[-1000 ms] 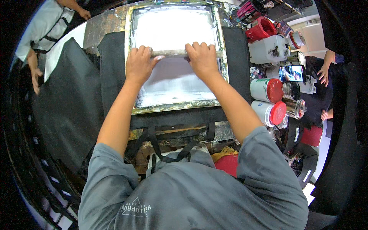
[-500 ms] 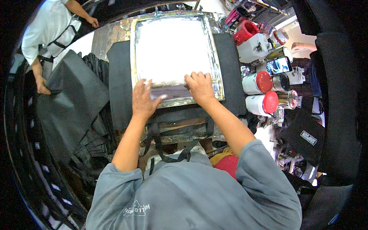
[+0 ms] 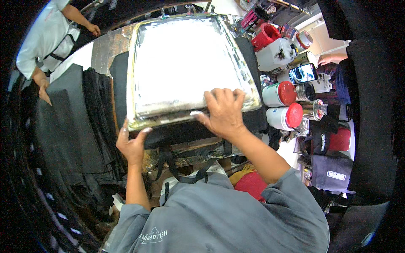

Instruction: The person performs screen printing on black fabric bags, using a squeegee to spread white ink across a screen, lifting the screen to reveal the print, and placing the bags on a stack.

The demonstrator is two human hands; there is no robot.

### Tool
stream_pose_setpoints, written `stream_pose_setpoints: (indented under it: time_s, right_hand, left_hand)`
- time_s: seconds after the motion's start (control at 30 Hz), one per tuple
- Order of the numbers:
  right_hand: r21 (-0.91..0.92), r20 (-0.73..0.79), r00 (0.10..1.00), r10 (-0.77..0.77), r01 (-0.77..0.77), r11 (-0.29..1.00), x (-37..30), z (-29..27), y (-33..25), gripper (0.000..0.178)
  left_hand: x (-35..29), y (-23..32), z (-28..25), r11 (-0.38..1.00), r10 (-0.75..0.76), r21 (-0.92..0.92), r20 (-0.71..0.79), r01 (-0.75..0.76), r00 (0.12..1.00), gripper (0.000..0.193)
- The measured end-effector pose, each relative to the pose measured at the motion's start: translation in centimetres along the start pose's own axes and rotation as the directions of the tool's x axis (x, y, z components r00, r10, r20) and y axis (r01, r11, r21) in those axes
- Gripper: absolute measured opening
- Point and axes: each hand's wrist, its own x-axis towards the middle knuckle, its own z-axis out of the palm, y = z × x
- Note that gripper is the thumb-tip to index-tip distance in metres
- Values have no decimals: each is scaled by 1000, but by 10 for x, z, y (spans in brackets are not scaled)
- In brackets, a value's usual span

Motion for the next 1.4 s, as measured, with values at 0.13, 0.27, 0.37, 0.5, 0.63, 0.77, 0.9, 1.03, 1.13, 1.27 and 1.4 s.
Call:
stream_pose_setpoints:
  time_s: [0.13,0.27,0.37,0.5,0.63,0.77,0.9,1.03,1.13,1.27,1.4]
  right_hand:
    - [-187,-271,951,-148,99,977,89,-63,18,48]
    - [-148,-308,944,-117,73,986,168,-111,33,63]
    - [-46,-143,990,-15,8,999,207,-142,29,71]
    - [-37,-153,988,22,-28,999,223,-151,32,73]
    - [-37,-54,994,96,-98,994,227,-155,29,76]
    - [-35,-58,996,68,-70,997,250,-165,38,75]
    - [-361,-277,904,-325,215,907,236,-127,79,60]
    - [-147,-266,963,-49,10,989,220,-128,51,76]
    - [-137,-236,970,-58,26,990,217,-129,32,78]
    - [-159,-217,976,-13,-22,987,205,-134,42,79]
    - [-199,-275,960,-57,1,980,194,-118,41,74]
  left_hand:
    - [64,88,-11,922,16,-381,-133,-66,991,52]
    - [46,-9,-6,735,89,676,-37,-40,995,89]
    - [-9,-68,10,493,-281,854,-28,169,959,104]
    - [-7,-85,7,698,-204,707,41,116,978,70]
    - [31,-23,2,909,17,414,58,-39,998,33]
    - [95,63,-50,921,63,389,-79,-27,995,34]
    - [147,70,-176,957,-276,-91,20,277,961,24]
    - [173,2,-346,935,-355,18,87,355,931,30]
    - [190,-69,-495,784,-290,545,-104,298,951,57]
    - [186,-36,-411,93,626,966,-245,242,741,45]
    - [57,19,-215,603,662,561,44,-567,748,8]
